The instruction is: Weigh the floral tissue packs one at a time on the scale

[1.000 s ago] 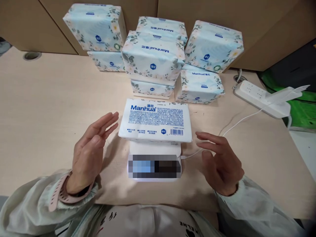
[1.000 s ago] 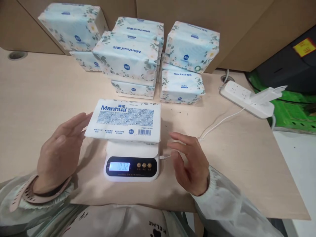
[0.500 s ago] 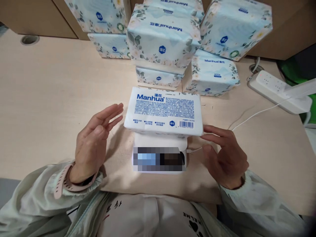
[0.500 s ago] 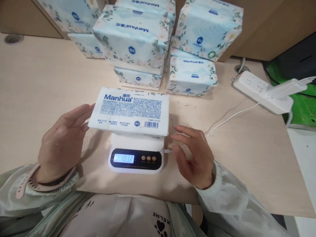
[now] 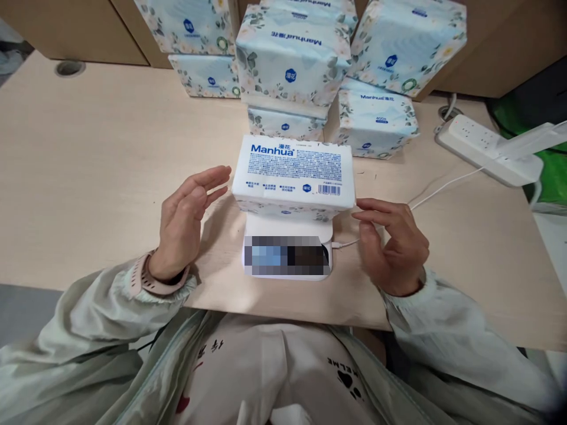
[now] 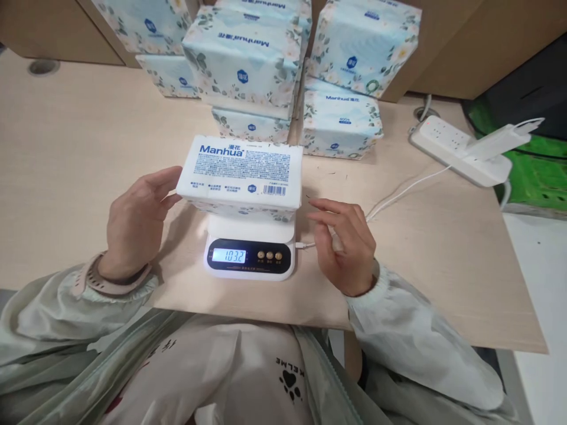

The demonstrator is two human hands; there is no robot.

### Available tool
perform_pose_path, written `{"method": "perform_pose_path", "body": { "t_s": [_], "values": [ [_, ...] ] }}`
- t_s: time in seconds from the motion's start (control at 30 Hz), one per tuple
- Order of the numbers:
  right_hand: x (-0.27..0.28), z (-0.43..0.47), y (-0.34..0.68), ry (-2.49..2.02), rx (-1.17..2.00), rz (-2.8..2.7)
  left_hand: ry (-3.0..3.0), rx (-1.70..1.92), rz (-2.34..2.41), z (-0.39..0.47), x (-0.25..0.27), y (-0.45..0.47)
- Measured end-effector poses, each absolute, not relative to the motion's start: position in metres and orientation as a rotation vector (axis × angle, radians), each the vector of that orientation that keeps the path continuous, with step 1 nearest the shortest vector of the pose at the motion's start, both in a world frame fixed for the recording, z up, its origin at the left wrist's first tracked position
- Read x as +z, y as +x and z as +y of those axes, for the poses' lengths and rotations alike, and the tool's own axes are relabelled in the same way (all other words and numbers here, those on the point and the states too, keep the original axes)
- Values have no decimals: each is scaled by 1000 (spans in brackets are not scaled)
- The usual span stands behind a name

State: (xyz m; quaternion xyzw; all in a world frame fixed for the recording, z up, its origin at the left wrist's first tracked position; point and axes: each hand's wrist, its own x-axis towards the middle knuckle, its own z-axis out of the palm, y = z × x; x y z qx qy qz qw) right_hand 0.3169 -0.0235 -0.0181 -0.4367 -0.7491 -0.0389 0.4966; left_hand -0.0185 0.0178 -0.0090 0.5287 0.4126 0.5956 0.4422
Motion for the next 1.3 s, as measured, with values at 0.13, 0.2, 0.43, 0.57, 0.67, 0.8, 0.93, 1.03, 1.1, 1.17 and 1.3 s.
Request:
{"method": "perform_pose_path", "body": {
  "t_s": [0.13, 0.2, 0.43, 0.57, 0.67, 0.8, 0.93, 1.03, 1.1, 1.17, 1.3],
  "values": [
    [-19, -22, 315, -1037, -97, -1796, 1304, 1465, 1076, 18, -7, -18],
    [-18, -23, 314, -1037, -83, -1782, 1293, 1459, 1093, 17, -5, -16],
    [-17, -24, 314, -1093, -125, -1790, 1299, 1460, 1077, 15, -3, -15],
    [-19, -25, 315, -1113, -136, -1794, 1310, 1457, 1077, 14, -2, -15],
    [-20, -25, 313, -1096, -136, -1789, 1308, 1465, 1082, 14, 1, -15],
    [-20, -26, 312, -1084, -140, -1787, 1282, 1471, 1092, 13, 5, -14],
    [-17, -29, 311, -1111, -172, -1807, 1273, 1482, 1093, 14, 4, -15],
    [-15, -29, 308, -1158, -168, -1844, 1263, 1498, 1133, 15, 3, -16],
    [-15, -25, 305, -1208, -60, -1905, 1285, 1404, 1156, 16, 6, -15],
    [-16, -18, 301, -1264, 154, -1956, 1381, 1185, 1121, 16, 13, -11],
    [-14, -1, 307, -1279, 467, -1856, 1622, 867, 949, 22, 37, 9]
  ]
}}
